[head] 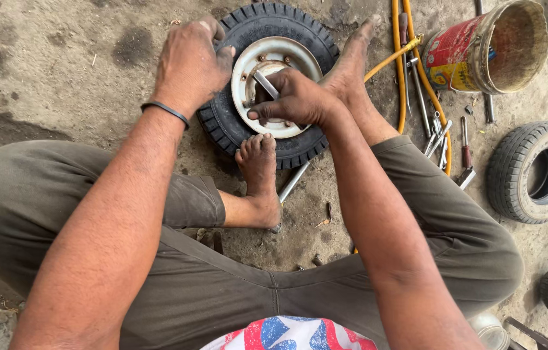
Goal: The person sits on the ground and uses a metal tire lever to pry the bead of a small tire off the rim. They repeatedly insert the lever between the tire and the rim, applying leverage to separate the rubber from the metal edge. The person uses their feet to stabilize the tire during the process.
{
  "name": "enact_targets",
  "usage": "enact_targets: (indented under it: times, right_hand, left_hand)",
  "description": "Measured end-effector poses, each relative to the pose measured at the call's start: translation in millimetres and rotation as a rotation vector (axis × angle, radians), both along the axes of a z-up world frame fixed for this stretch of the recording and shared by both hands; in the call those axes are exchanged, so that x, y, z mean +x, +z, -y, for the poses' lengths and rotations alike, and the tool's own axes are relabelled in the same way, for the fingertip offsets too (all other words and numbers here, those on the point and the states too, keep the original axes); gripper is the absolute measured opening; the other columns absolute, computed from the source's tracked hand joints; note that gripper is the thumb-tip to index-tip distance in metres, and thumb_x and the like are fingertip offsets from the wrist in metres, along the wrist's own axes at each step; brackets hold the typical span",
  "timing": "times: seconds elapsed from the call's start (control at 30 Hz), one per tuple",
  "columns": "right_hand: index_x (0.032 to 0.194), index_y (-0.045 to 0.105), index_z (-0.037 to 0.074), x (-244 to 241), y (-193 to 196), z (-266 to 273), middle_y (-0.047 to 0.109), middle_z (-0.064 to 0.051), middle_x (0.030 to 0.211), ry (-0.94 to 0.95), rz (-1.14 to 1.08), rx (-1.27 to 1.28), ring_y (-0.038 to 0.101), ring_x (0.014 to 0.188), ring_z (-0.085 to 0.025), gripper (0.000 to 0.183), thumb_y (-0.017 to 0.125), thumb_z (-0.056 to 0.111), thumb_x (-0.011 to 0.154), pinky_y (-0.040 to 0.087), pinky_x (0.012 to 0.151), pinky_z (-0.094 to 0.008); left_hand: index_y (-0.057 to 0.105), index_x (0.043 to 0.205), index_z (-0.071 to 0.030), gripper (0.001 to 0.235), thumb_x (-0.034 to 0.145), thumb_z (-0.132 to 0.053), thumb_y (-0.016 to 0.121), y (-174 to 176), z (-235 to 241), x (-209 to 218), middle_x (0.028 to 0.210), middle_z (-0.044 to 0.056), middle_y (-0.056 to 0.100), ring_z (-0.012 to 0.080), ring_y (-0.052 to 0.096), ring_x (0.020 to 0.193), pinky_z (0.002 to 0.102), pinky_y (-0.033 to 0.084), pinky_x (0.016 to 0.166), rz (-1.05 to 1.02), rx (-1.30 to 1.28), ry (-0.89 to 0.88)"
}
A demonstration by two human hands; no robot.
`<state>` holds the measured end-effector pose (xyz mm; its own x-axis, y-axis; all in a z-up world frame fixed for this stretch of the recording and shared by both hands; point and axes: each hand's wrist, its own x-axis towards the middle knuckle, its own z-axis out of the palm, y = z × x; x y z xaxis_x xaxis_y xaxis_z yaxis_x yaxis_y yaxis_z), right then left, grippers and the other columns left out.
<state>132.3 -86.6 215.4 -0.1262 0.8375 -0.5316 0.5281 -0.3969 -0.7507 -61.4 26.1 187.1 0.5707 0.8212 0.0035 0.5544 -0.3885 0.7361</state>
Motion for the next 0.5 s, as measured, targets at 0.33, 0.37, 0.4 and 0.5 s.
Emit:
enact_targets:
  times: [0.33,0.37,0.4,0.5]
  right_hand:
    - [0.092,0.07,0.004,-3.0,-55.9,-13.5,0.077,-0.006,0.079,-0.38,-0.316,0.185,0.074,0.069,-0.013,0.025,0.072,0.028,0.098,0.062,0.069,-0.027]
    - [0.091,0.069,0.001,-16.3,-75.1,-14.1,0.074,-0.008,0.078,-0.642,-0.325,0.296,0.069,0.067,-0.014,0.029,0.068,0.029,0.102,0.057,0.064,-0.029]
    - [0.091,0.069,-0.001,-33.5,-95.0,-13.1,0.07,-0.011,0.077,-0.907,-0.329,0.404,0.065,0.064,-0.016,0.034,0.065,0.029,0.105,0.051,0.06,-0.031]
    - [0.104,0.067,0.002,-41.8,-129.3,-14.8,0.073,-0.011,0.093,-1.484,-0.97,0.473,0.07,0.08,-0.014,0.032,0.048,0.029,0.107,0.055,0.073,-0.029]
  left_hand:
    - [0.071,0.098,-0.006,0.015,0.102,-0.02,0.073,5.3,4.1,7.3,0.085,0.008,0.075,0.0126,0.076,0.078,0.027,0.062,0.074,0.234,-0.037,0.0]
    - [0.07,0.1,-0.006,0.018,0.1,-0.023,0.073,7.3,8.4,14.8,0.087,0.008,0.074,0.0149,0.074,0.078,0.03,0.062,0.072,0.232,-0.115,0.063]
    - [0.068,0.101,-0.006,0.021,0.099,-0.026,0.072,8.9,18.7,26.6,0.089,0.008,0.073,0.0171,0.072,0.078,0.032,0.061,0.071,0.23,-0.192,0.127]
    - [0.067,0.103,-0.004,0.036,0.099,-0.039,0.067,10.5,53.8,56.6,0.093,0.01,0.071,0.025,0.068,0.087,0.042,0.055,0.079,0.195,0.028,0.21]
